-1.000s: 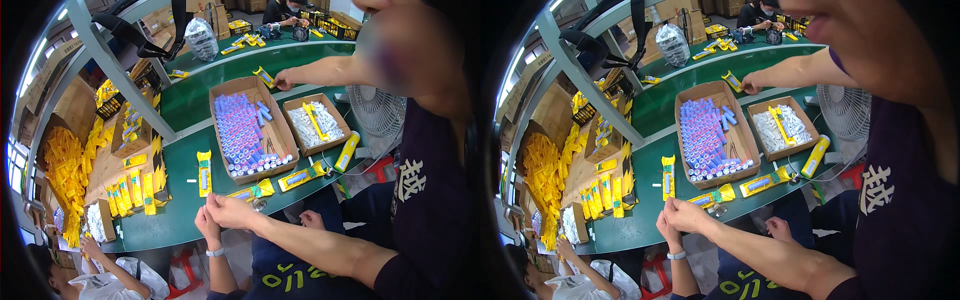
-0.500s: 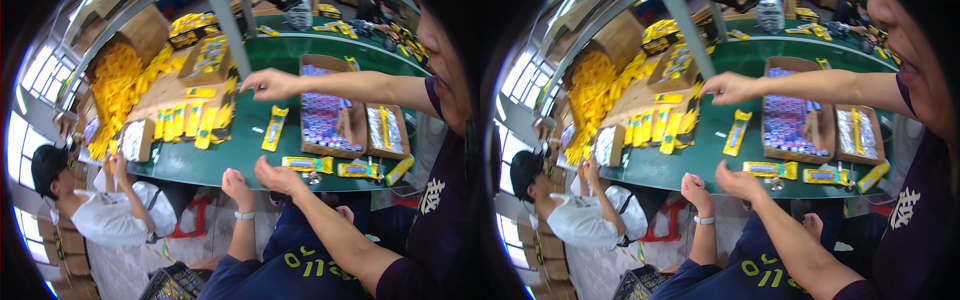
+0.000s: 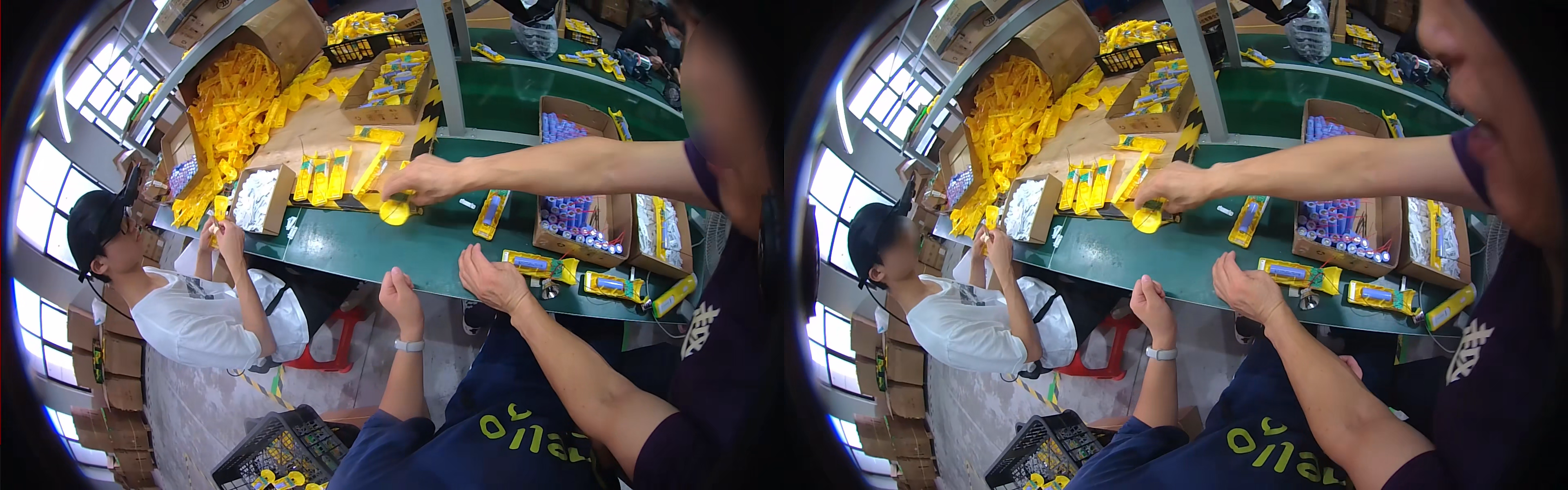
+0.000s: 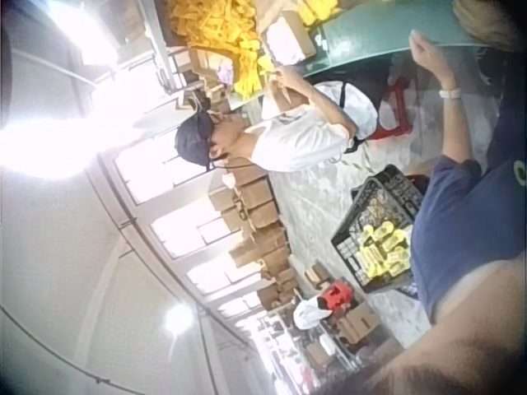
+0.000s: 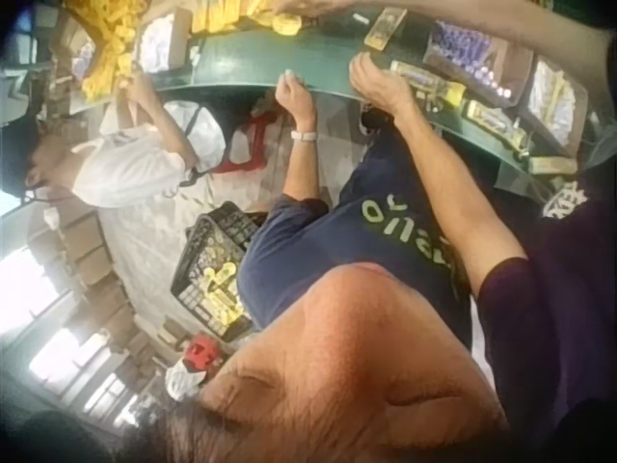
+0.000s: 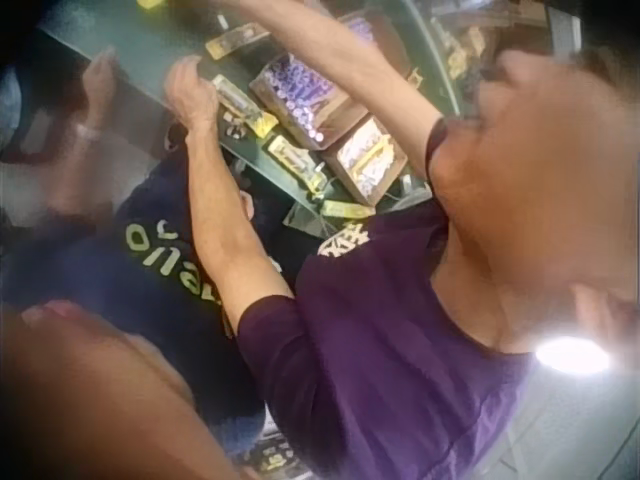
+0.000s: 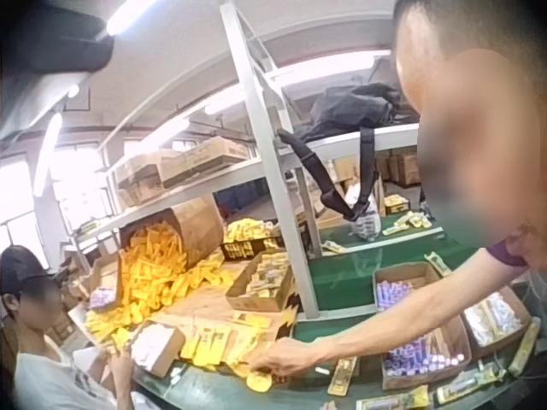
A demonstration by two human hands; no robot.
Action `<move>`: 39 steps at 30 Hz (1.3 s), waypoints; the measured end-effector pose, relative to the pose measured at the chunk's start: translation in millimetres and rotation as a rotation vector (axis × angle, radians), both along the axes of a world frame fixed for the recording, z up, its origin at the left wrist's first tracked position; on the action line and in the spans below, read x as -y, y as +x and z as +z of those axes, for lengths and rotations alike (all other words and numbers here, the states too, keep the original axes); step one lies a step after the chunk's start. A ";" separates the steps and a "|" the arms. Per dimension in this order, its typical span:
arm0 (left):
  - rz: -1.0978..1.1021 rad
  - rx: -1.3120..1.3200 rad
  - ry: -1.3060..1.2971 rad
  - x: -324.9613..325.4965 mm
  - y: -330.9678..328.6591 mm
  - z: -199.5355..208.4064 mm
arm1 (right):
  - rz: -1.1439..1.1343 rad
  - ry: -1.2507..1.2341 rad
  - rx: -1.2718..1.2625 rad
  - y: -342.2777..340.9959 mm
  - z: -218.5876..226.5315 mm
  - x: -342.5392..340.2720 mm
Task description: The person tests an assembled flashlight, then fits circuit boards and batteries into yellow flashlight casings to assemble flashlights, working with a coworker to position the components inside the housing.
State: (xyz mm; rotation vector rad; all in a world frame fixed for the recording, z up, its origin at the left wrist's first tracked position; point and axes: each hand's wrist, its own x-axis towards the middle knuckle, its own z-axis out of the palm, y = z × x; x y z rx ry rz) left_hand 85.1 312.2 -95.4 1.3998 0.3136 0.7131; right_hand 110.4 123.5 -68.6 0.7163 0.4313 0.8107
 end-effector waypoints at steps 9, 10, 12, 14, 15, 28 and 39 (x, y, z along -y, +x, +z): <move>-0.139 -0.044 0.168 29.8 21.2 12.3 | -0.614 0.192 0.042 -3.9 54.0 -14.6; -0.150 -0.061 0.175 33.2 24.9 6.1 | -0.650 0.183 0.046 -2.2 59.4 -5.6; -0.146 -0.058 0.177 35.5 22.3 10.5 | -0.538 0.083 -0.180 -6.6 75.1 4.1; -0.179 -0.051 0.174 47.7 27.3 14.0 | -0.524 0.212 -0.193 0.5 76.9 32.6; -0.174 -0.053 0.172 47.4 30.7 9.8 | -0.472 0.337 -0.213 5.7 79.0 40.9; -0.190 -0.090 0.208 51.3 31.3 2.2 | -0.241 0.543 -0.497 -24.3 78.0 101.2; -0.204 -0.102 0.239 52.1 30.2 2.0 | -0.211 0.623 -0.457 -29.4 68.2 98.2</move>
